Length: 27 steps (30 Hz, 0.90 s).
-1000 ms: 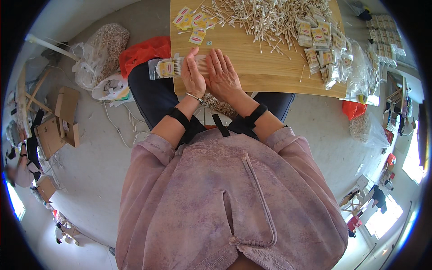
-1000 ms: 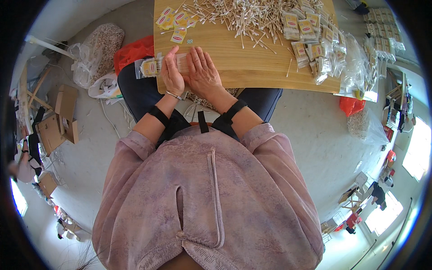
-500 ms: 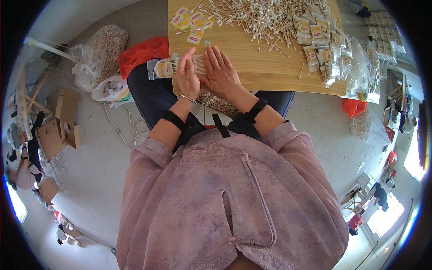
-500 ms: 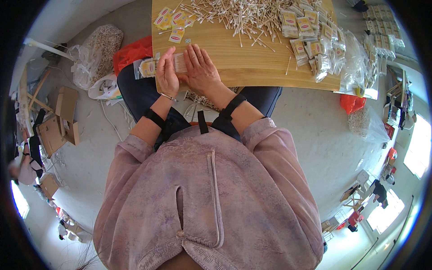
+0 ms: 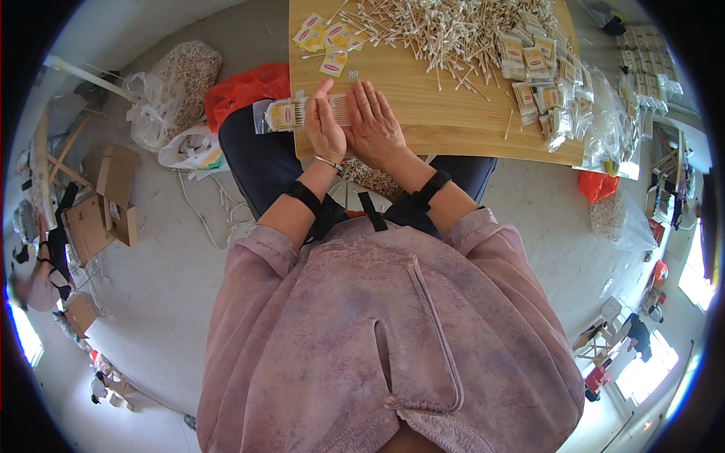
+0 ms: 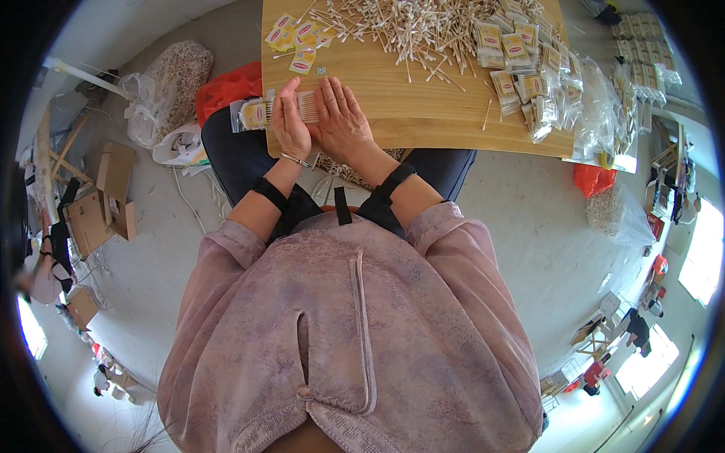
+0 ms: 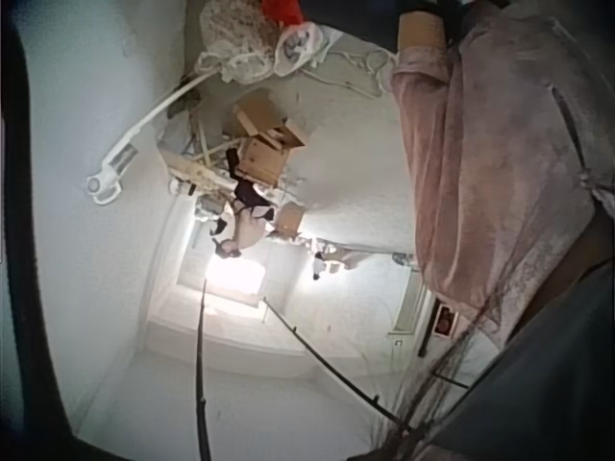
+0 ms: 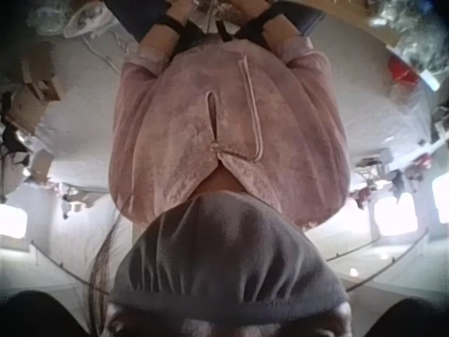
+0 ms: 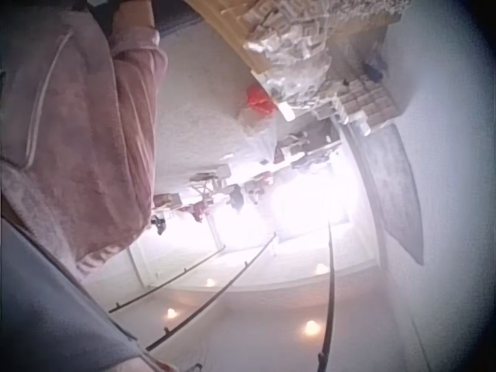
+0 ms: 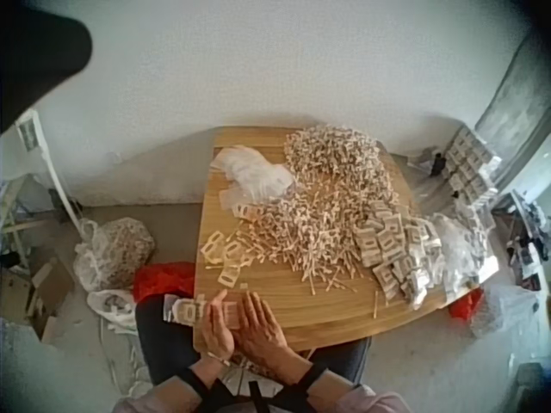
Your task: Counting and packaging cotton swabs into small labeled plastic bags.
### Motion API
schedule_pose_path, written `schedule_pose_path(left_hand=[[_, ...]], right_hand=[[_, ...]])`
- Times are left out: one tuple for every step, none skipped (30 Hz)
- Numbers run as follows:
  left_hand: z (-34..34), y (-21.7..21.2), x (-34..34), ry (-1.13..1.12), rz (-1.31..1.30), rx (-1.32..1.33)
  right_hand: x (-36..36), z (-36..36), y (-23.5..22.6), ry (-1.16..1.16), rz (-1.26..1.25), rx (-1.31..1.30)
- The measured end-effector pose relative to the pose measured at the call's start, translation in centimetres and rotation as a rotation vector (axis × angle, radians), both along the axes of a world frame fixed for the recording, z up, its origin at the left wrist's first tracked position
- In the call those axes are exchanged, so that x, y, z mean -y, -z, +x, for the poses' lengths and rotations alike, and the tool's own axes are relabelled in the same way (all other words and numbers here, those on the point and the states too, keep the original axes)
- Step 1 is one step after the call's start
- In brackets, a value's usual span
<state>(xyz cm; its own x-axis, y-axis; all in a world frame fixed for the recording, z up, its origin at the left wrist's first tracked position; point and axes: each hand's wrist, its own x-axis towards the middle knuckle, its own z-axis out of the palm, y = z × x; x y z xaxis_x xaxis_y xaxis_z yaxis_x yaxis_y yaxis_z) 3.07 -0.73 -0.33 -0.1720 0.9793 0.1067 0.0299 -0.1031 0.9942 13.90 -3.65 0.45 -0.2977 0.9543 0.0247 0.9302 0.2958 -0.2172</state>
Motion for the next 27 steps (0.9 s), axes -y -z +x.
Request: schedule_pose_path(left_hand=[[-0.1, 0.1, -0.1, 0.006, 0.002, 0.01], [-0.2, 0.1, -0.1, 0.011, 0.003, 0.02], [-0.1, 0.0, -0.1, 0.011, 0.004, 0.02], [-0.1, -0.2, 0.0, 0.037, 0.015, 0.018], [0.0, -0.4, 0.0, 0.063, 0.025, 0.017], [0.0, -0.5, 0.2, 0.06, 0.026, 0.015], [-0.1, -0.6, 0.3, 0.098, 0.005, -0.027], [-0.1, -0.6, 0.4, 0.135, -0.015, -0.069], [-0.1, -0.5, 0.5, 0.129, -0.017, -0.074], [0.0, -0.4, 0.5, 0.131, -0.013, -0.103], [0.1, -0.3, 0.4, 0.132, -0.01, -0.133], [0.3, -0.2, 0.3, 0.118, 0.003, -0.132], [0.3, -0.2, 0.3, 0.115, 0.001, -0.135], [0.2, -0.3, 0.3, 0.116, 0.018, -0.155], [0.0, -0.3, 0.2, 0.117, 0.036, -0.177], [-0.3, -0.3, 0.2, 0.113, 0.036, -0.182], [-0.5, -0.3, 0.2, 0.117, 0.068, -0.185], [-0.5, -0.8, 0.1, 0.131, 0.1, -0.185], [-0.8, -1.3, 0.1, 0.137, 0.099, -0.188], [-1.7, -1.9, 0.1, 0.131, 0.15, -0.279], [-2.6, -2.8, 0.0, 0.125, 0.201, -0.371], [-4.1, -3.0, -0.5, 0.081, 0.199, -0.43], [-5.7, -3.0, -0.9, 0.087, 0.201, -0.434], [-7.4, -2.8, -1.2, 0.01, 0.104, -0.53], [-8.8, -2.3, -1.6, -0.069, 0.007, -0.625], [-9.9, -1.4, -1.9, -0.066, 0.008, -0.627], [-11.1, 0.2, -2.0, -0.071, -0.025, -0.725]], right_hand=[[0.0, -0.1, 0.0, -0.009, 0.004, 0.0], [0.0, 0.0, 0.0, -0.011, 0.004, 0.0], [0.0, 0.1, -0.1, -0.011, -0.003, 0.015], [0.0, 0.2, -0.1, -0.012, -0.009, 0.029], [0.0, 0.1, 0.0, -0.012, -0.01, 0.029], [0.0, 0.1, 0.0, -0.012, -0.006, 0.029], [0.0, 0.0, 0.0, -0.012, -0.002, 0.03], [0.0, 0.0, 0.0, -0.015, -0.003, 0.028], [0.0, -0.1, -0.3, -0.009, -0.014, 0.066], [0.0, -0.2, -0.4, -0.004, -0.026, 0.105], [0.0, -0.3, -0.3, -0.011, -0.027, 0.1], [-0.1, -0.2, -0.3, -0.005, -0.028, 0.053], [-0.1, -0.2, -0.3, 0.001, -0.029, 0.005], [0.0, -0.2, -0.3, 0.009, -0.032, 0.019], [-0.1, -0.3, -0.4, 0.004, -0.032, 0.015], [-0.1, -0.4, -0.5, 0.004, -0.038, 0.057], [-0.1, -0.6, -0.5, 0.005, -0.044, 0.099], [-0.1, -0.5, -0.3, 0.01, -0.045, 0.096], [0.0, -0.3, 0.0, 0.024, -0.043, 0.02], [0.0, -0.3, 0.4, 0.04, -0.041, -0.055], [0.1, -0.3, 0.3, 0.047, -0.044, -0.058], [0.0, -0.5, 0.0, 0.054, -0.051, -0.058], [0.0, -0.5, -0.2, 0.063, -0.058, -0.056], [0.0, -0.7, -0.3, 0.067, -0.06, -0.06], [-0.1, -0.8, -0.3, 0.068, -0.042, -0.062], [-0.1, -0.9, -0.4, 0.071, -0.024, -0.063], [-0.2, -1.3, -0.3, 0.068, -0.024, -0.068]])
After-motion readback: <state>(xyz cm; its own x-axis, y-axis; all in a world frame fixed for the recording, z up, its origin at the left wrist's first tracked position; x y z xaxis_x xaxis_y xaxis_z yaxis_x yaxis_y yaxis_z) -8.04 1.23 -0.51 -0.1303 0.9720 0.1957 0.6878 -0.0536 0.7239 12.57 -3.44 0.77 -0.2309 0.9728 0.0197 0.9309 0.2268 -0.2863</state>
